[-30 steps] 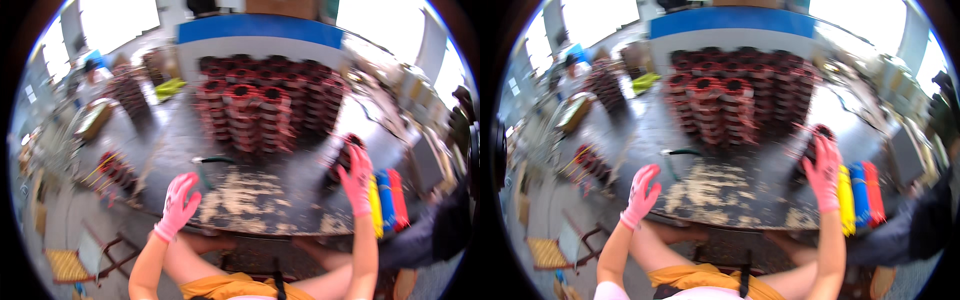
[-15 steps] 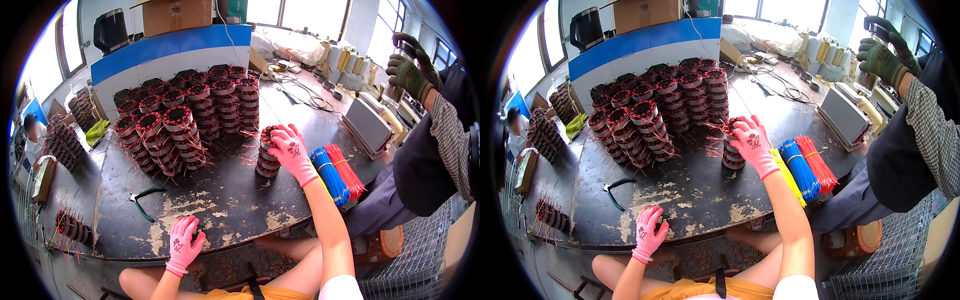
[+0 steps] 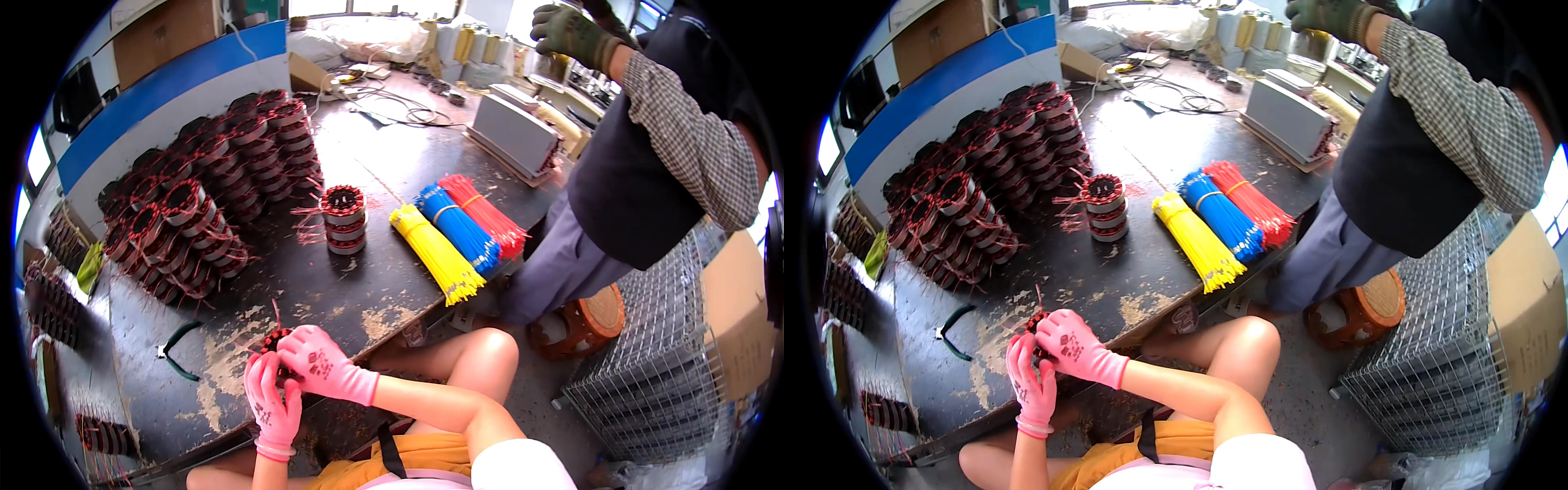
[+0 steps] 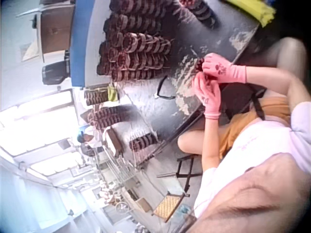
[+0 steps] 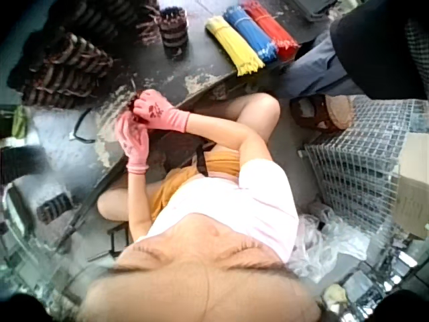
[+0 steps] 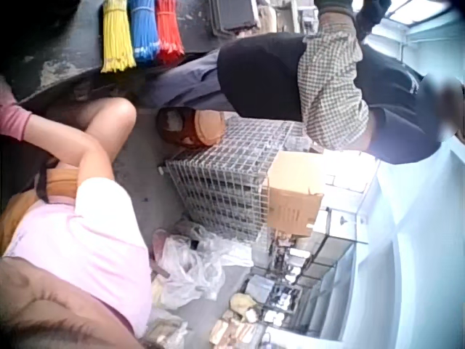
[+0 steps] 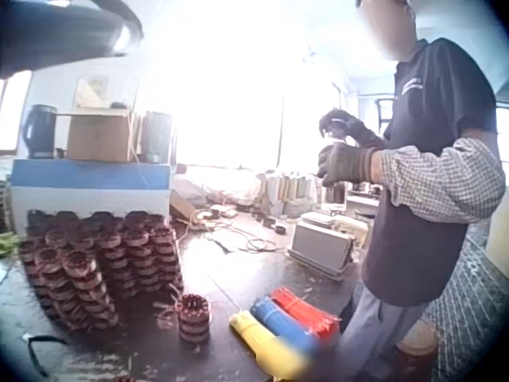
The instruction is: The person sits at a workbench and assembles small cylindrical electrical components by inserting colored wires into them. They use pliers to trim the wires and secure them with colored zip ties, stacking the finished units on the table.
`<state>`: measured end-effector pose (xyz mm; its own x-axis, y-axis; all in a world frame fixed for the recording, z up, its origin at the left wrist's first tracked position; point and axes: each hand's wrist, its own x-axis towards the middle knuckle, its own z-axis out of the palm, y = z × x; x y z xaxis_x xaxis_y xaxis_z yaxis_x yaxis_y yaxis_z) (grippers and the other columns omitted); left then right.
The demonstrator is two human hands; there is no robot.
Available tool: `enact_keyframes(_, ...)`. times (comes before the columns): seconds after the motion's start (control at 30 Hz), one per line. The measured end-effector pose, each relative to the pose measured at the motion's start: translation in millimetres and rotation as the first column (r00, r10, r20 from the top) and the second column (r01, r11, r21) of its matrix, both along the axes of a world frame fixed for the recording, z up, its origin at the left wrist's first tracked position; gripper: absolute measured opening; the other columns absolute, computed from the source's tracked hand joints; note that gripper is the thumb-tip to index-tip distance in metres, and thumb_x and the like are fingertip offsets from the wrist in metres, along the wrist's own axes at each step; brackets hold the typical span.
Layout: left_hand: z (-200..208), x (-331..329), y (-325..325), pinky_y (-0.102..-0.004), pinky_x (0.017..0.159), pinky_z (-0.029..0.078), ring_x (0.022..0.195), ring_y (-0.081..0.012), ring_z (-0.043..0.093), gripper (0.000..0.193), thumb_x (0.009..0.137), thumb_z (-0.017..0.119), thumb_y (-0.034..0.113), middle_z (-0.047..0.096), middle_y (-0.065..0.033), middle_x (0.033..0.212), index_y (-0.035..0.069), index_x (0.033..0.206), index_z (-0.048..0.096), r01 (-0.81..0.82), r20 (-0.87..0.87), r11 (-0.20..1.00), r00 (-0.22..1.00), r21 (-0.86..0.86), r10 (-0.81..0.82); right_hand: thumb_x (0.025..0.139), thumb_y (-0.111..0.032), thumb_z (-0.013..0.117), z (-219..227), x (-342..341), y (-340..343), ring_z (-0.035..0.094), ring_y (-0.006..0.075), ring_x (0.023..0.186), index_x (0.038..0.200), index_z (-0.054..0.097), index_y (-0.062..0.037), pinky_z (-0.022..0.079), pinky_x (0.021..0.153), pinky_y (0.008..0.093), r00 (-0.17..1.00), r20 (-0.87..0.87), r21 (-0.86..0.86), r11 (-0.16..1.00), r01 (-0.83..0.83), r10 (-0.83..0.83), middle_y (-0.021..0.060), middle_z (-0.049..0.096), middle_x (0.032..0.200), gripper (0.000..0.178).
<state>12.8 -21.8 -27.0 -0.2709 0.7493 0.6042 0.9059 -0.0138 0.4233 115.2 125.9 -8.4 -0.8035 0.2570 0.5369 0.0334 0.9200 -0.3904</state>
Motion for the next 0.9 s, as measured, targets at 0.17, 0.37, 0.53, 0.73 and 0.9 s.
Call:
enact_keyframes(0.17,1.8,2.7,28.0,-0.0554,0.115,0.036,0.120,-0.0381,0.053,0.049,0.087,0.072,0.019,0.059,-0.0131,0.126,0.005,0.131,0.057,-0.028,-0.192,0.994,0.981,-0.106,0.007,0.070,-0.009,0.082,46.4,96.7,77.7,0.069,0.0276,0.083,0.087,0.067,-0.0089,0.056,0.074,0.0351,0.834,-0.231,0.062,0.848,0.526,-0.500,0.0108,0.070,0.088,0.023)
enact_keyframes(0.37,-2.3,9.2,33.2,-0.0546,0.115,0.037,0.120,-0.0382,0.054,0.047,0.083,0.074,0.014,0.061,-0.0122,0.121,0.008,0.128,0.059,-0.041,-0.160,0.996,0.987,-0.080,0.028,0.086,-0.061,0.067,33.5,224.6,121.0,0.071,0.0298,0.082,0.086,0.074,-0.0059,0.054,0.074,0.0423,0.378,0.447,0.079,0.456,0.886,-0.811,0.0147,0.072,0.081,0.056)
enact_keyframes(0.53,4.7,5.7,26.0,-0.0539,0.115,0.037,0.122,-0.0391,0.054,0.044,0.082,0.074,0.012,0.062,-0.0119,0.121,0.009,0.124,0.061,-0.012,-0.156,0.993,0.988,-0.120,-0.007,0.087,-0.062,0.066,13.3,235.4,126.1,0.072,0.0318,0.082,0.088,0.077,-0.0076,0.054,0.077,0.0451,0.417,0.569,-0.128,0.425,0.896,-0.709,0.0123,0.075,0.086,0.056)
enact_keyframes(0.73,24.5,3.0,17.7,-0.0541,0.116,0.037,0.120,-0.0367,0.055,0.045,0.081,0.075,0.011,0.062,-0.0120,0.122,0.007,0.123,0.060,0.028,-0.236,0.985,0.969,-0.173,-0.069,0.096,-0.034,0.066,-4.5,244.9,116.5,0.065,0.0115,0.063,0.090,0.076,-0.0041,0.051,0.061,0.0286,0.687,0.307,-0.688,0.346,0.639,-0.658,0.0056,0.073,0.075,0.032)
enact_keyframes(0.9,20.9,19.3,30.8,-0.0476,0.113,0.039,0.118,-0.0354,0.058,0.052,0.085,0.077,0.030,0.064,-0.0138,0.121,0.007,0.128,0.058,-0.158,-0.182,0.971,0.975,-0.179,0.125,0.096,-0.031,0.067,6.0,260.9,98.1,0.055,0.0087,0.055,0.071,0.065,-0.0060,0.039,0.051,0.0246,0.802,-0.014,-0.976,0.183,0.119,-0.598,0.0013,0.062,0.064,0.035)
